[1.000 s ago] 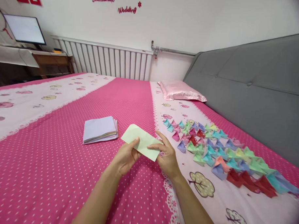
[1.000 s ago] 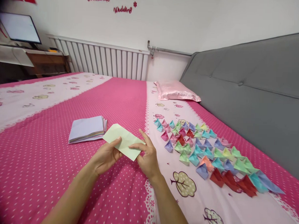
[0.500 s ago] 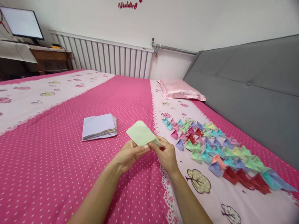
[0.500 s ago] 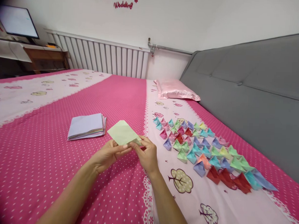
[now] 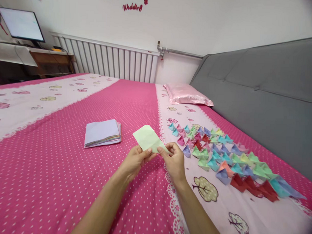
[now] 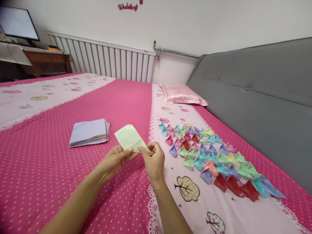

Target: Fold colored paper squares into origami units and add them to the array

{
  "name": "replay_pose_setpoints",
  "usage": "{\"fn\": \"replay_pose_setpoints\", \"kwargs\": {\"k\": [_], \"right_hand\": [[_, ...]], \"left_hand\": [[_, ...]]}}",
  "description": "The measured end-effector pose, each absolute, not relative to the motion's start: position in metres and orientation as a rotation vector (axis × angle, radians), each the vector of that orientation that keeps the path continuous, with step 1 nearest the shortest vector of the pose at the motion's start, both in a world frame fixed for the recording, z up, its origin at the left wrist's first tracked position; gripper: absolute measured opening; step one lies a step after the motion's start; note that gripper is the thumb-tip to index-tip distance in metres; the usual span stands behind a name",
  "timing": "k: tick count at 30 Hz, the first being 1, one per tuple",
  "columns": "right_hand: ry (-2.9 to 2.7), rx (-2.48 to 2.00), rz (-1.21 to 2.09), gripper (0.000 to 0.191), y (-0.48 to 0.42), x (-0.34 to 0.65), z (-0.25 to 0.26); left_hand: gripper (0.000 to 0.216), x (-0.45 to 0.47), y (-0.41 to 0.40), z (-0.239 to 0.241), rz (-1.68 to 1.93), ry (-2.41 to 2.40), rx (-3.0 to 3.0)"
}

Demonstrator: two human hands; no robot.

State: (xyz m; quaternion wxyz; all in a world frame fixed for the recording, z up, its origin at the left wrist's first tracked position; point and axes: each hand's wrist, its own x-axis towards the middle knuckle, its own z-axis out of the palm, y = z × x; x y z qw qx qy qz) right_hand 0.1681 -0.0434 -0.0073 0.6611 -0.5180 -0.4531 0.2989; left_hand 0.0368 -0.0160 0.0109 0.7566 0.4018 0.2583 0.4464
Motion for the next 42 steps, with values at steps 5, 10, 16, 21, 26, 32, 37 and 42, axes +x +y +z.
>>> {"fn": "replay_pose_setpoints", "kwargs": {"k": [5,10,16,21,26,32,37,42], "right_hand": [[-0.903,-1.103,0.810,0.034,-0.041,0.168,-0.010],[-0.789,-1.012,0.897,0.035,-0.041,0.169,-0.007],[-0.744,-0.887,1.043,0.031,-0.042,0.162,-0.004],[-0.808,-0.910,1.157,0.020,-0.043,0.155,-0.006],[-0.793,-0.964,1.134,0.019,-0.044,0.157,-0.006],[-0.761,-1.002,1.040,0.019,-0.043,0.159,-0.007],[-0.715,-0.998,0.999,0.019,-0.039,0.167,-0.010],[-0.642,-0.997,0.973,0.019,-0.037,0.176,-0.008]], "left_hand": [[0.029,0.037,-0.013,0.008,1.002,0.667,0.913],[0.028,0.034,-0.012,0.007,0.985,0.842,0.977],[0.026,0.036,-0.013,0.004,1.001,0.908,0.928],[0.024,0.041,-0.016,0.005,1.022,0.842,0.856],[0.026,0.043,-0.018,0.005,1.023,0.867,0.905],[0.027,0.041,-0.017,0.005,1.088,0.942,0.993],[0.029,0.038,-0.016,0.007,1.045,0.982,1.003],[0.031,0.036,-0.012,0.005,1.035,1.000,0.992]]}}
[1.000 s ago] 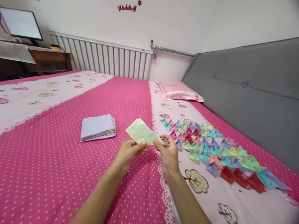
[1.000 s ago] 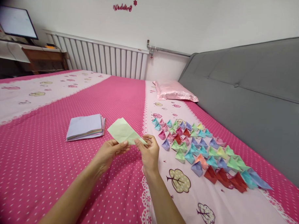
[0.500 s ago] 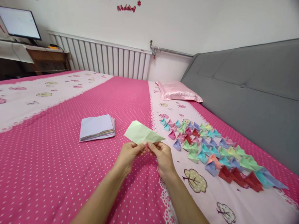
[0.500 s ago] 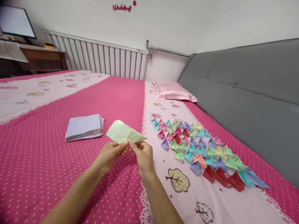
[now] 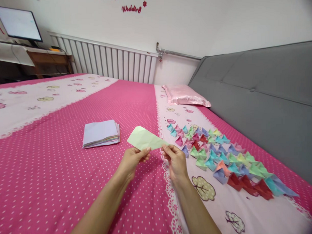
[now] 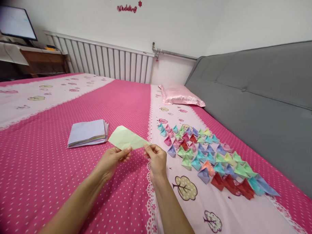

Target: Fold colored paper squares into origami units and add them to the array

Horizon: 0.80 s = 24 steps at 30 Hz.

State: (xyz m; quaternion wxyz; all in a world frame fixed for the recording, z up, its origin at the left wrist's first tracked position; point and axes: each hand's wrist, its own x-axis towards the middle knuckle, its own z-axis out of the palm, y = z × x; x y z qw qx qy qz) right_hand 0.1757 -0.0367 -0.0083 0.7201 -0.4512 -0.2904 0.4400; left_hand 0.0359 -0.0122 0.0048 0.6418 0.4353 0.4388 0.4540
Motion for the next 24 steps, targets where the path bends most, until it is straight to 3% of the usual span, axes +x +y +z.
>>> {"fn": "replay_pose_setpoints", "kwargs": {"k": [19,24], "right_hand": [[-0.368,-0.913,0.875,0.020,-0.035,0.207,0.003],[-0.530,-0.915,1.084,0.027,-0.040,0.210,0.008]], "left_hand": [[0.032,0.021,-0.004,0.010,1.078,1.072,0.972],[0.027,0.021,-0.011,0.013,0.808,0.930,1.212]]}}
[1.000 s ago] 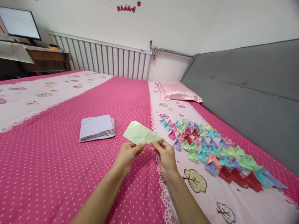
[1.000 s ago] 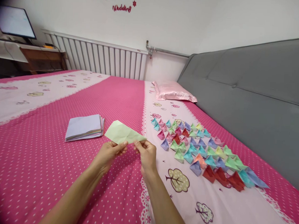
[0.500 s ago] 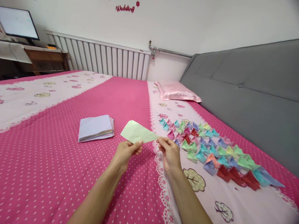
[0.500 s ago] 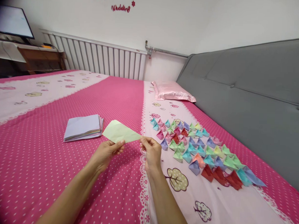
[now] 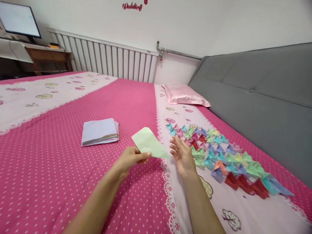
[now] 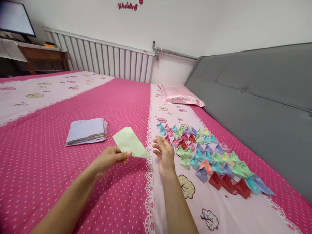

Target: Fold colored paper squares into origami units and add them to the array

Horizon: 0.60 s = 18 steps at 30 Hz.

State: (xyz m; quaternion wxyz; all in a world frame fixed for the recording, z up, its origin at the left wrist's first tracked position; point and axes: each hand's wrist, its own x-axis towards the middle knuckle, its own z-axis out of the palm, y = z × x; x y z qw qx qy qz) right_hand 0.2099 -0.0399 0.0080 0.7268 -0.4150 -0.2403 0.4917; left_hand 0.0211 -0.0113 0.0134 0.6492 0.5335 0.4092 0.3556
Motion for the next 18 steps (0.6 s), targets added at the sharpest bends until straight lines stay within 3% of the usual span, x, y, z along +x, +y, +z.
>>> {"fn": "replay_pose_setpoints", "kwargs": {"k": [9,18], "right_hand": [[-0.997,-0.870,1.488,0.039,-0.055,0.195,0.020],[-0.875,-0.904,1.330,0.040,-0.050,0.195,0.014]], "left_hand": [[0.026,0.023,-0.020,0.018,0.481,0.572,1.370],[0.022,0.027,-0.018,0.017,0.749,0.798,1.319]]}}
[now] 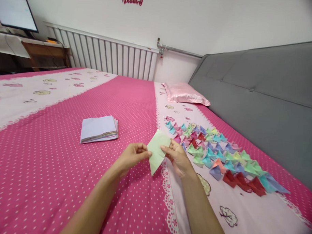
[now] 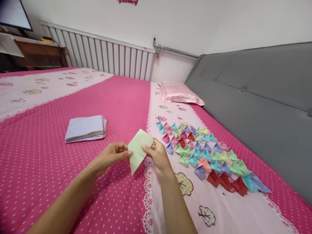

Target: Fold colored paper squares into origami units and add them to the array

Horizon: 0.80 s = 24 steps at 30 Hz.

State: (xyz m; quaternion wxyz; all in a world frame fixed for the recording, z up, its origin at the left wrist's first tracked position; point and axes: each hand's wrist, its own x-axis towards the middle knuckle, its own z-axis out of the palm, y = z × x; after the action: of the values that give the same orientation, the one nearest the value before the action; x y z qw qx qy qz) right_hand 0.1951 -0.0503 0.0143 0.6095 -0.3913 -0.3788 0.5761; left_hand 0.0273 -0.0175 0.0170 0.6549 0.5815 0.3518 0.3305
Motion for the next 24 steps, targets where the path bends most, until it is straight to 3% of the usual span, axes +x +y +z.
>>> {"fn": "replay_pose_setpoints", "kwargs": {"k": [9,15,24], "right_hand": [[-0.836,-0.893,1.275,0.047,-0.0486,0.1932,0.0141],[-0.736,-0.991,1.170,0.039,-0.0439,0.1996,0.0107],[-0.774,-1.023,1.127,0.041,-0.0459,0.1991,0.0124]], "left_hand": [[0.021,0.0293,-0.0200,0.0226,0.887,0.862,1.219],[0.020,0.0300,-0.0202,0.0210,0.820,0.825,1.285],[0.021,0.0320,-0.0209,0.0184,0.799,0.880,1.452]]}}
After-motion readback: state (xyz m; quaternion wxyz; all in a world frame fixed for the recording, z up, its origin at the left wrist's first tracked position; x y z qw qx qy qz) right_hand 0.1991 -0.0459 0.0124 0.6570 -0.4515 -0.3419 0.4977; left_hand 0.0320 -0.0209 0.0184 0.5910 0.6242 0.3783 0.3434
